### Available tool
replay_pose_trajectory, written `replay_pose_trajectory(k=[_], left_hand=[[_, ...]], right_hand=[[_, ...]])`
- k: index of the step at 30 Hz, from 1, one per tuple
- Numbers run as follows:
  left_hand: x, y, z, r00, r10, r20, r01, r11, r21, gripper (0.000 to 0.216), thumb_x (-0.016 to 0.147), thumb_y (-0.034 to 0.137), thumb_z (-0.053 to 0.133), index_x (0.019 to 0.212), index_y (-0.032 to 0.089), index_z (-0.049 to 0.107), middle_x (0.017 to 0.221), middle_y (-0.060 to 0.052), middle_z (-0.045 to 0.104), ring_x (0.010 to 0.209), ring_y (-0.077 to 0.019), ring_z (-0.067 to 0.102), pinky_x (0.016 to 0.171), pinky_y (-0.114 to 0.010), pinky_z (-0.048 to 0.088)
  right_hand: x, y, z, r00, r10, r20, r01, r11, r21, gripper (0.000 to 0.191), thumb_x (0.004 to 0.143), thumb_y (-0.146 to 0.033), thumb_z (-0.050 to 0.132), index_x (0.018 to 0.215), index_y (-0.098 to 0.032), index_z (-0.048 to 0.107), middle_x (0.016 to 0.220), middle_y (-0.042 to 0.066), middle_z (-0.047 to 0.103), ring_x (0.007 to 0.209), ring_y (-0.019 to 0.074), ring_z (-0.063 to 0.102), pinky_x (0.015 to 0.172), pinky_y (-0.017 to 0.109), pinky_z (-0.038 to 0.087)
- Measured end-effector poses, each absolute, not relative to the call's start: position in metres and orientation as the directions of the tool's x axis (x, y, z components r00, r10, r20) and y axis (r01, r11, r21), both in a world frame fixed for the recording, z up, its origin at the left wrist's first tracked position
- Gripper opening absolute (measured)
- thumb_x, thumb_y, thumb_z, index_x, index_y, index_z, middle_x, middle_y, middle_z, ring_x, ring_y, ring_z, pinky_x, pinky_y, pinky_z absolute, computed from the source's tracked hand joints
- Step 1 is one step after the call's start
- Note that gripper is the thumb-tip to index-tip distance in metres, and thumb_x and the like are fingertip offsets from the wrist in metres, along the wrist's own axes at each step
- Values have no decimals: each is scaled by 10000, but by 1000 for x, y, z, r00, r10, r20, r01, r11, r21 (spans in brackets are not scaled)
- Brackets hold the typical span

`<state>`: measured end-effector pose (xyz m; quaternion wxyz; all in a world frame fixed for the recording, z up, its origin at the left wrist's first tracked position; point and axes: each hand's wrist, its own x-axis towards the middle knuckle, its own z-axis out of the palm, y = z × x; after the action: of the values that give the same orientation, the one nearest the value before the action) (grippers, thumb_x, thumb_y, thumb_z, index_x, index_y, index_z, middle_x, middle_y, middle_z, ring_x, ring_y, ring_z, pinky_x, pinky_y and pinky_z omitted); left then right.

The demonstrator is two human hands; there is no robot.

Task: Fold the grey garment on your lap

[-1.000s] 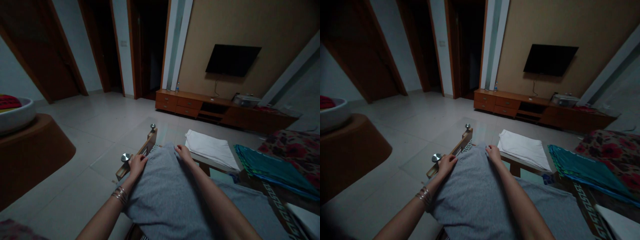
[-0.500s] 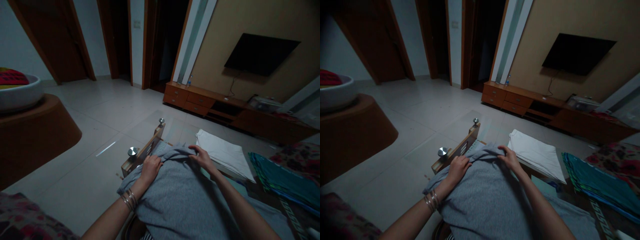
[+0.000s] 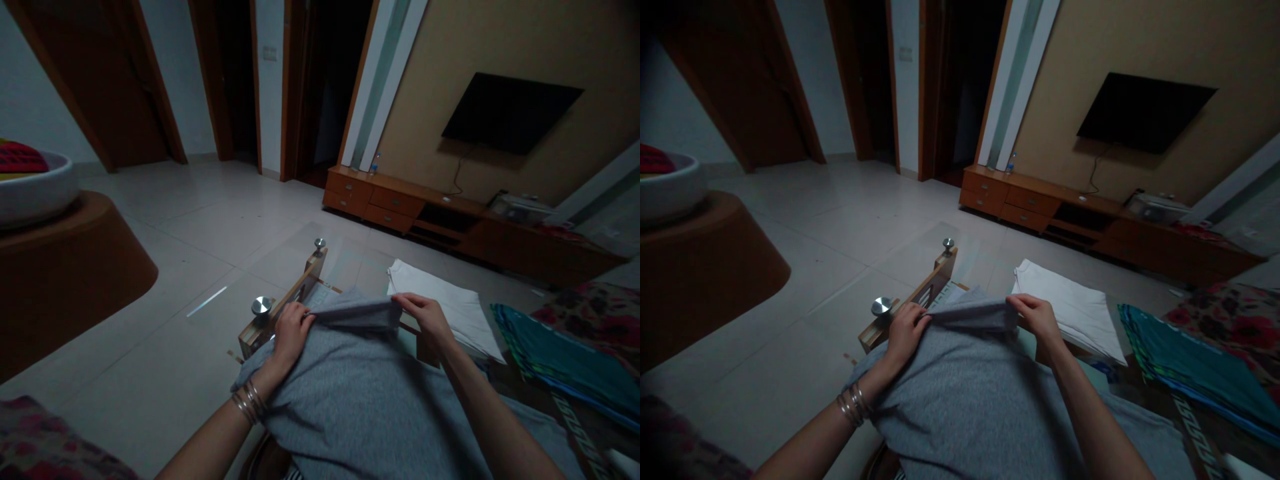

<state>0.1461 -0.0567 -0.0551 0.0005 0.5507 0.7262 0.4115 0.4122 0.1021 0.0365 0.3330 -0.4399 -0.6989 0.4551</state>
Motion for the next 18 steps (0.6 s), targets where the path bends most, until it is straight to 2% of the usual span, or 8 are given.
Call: replay_pose_trajectory(k=[2,5,7,9,13,16,18], left_hand=[[145,-55,-53,-366,820,440,812,51,581,178,898,324,551,860,172,634,903,-66,636,925,-211,556,829,-332,443],[149,-57,-58,-303,863,405,853,56,518,201,898,352,549,847,182,643,877,-70,649,885,-215,555,817,-343,431],[152,-59,-63,-306,875,375,860,85,503,220,913,359,520,855,185,641,865,-73,647,859,-211,560,799,-336,427],[153,-59,-66,-352,870,346,834,124,538,244,933,363,477,877,182,631,849,-72,639,836,-205,574,773,-318,433],[153,-56,-68,-343,871,350,773,50,632,223,951,332,428,937,192,601,943,-63,631,890,-185,601,798,-287,457],[152,-54,-70,-331,870,366,779,34,626,197,949,292,417,914,191,582,976,-63,598,899,-179,596,801,-284,468],[152,-53,-72,-353,865,357,788,69,612,193,945,277,418,897,182,580,941,-66,595,877,-185,590,791,-294,468]], right_hand=[[395,123,32,-308,948,84,245,164,-956,369,642,-483,739,836,-169,727,856,66,702,825,206,606,735,304,464],[371,150,19,-308,950,61,142,109,-984,447,560,-422,772,915,-161,700,835,46,682,732,168,579,662,278,441],[357,164,10,-321,947,26,119,67,-991,494,537,-378,758,975,-161,688,868,45,678,716,156,570,647,269,431],[346,175,3,-343,939,-4,132,44,-990,510,538,-330,726,1019,-165,687,942,55,685,752,161,581,675,271,436],[333,189,-9,-400,911,-99,277,17,-961,470,590,-272,675,1051,-188,697,992,50,697,791,165,592,711,270,446],[327,194,-21,-403,895,-192,452,13,-892,335,691,-363,644,951,-161,710,835,45,697,715,156,578,627,254,440],[324,195,-30,-390,888,-242,544,11,-839,367,774,-466,572,859,-136,706,703,39,664,632,146,560,564,244,422]])
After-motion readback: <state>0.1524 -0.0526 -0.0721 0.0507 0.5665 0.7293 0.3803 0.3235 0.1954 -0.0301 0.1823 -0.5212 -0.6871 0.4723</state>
